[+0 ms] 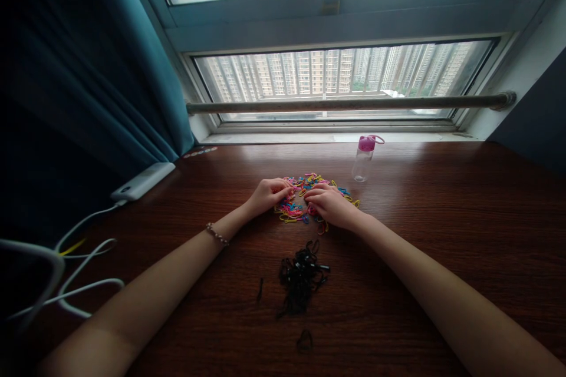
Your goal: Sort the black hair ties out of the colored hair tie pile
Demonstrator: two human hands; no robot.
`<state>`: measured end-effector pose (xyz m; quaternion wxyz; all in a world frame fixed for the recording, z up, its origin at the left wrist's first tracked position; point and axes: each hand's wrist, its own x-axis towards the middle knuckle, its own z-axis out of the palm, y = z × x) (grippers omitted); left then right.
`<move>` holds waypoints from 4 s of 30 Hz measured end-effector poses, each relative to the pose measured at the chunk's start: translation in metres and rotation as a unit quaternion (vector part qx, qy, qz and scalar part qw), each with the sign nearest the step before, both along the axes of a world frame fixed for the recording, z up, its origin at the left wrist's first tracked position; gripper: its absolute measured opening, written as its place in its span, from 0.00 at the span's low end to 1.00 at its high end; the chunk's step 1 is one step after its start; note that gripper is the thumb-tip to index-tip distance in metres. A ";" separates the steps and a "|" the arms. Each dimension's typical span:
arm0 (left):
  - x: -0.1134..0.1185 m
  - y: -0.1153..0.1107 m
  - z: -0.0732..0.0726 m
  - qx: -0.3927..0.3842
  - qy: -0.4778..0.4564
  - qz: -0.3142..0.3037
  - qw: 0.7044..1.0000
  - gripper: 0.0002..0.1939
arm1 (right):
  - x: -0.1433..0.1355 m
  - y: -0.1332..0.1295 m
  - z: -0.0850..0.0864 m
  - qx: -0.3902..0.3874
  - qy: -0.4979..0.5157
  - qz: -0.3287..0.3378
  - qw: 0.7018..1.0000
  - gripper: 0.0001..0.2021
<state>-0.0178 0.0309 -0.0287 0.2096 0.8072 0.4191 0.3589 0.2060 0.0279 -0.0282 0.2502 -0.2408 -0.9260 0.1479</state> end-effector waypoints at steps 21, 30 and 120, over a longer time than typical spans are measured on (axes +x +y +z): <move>-0.007 0.013 -0.013 -0.007 -0.011 0.120 0.993 0.16 | -0.010 -0.038 0.041 -0.424 -0.002 0.083 0.902 0.14; 0.015 0.008 -0.003 -0.159 -0.315 0.002 0.936 0.28 | -0.041 -0.035 0.018 0.108 -0.073 0.033 0.991 0.15; 0.005 -0.012 0.007 0.148 0.182 -0.049 0.971 0.02 | 0.005 0.015 -0.009 -0.122 0.282 -0.276 0.911 0.10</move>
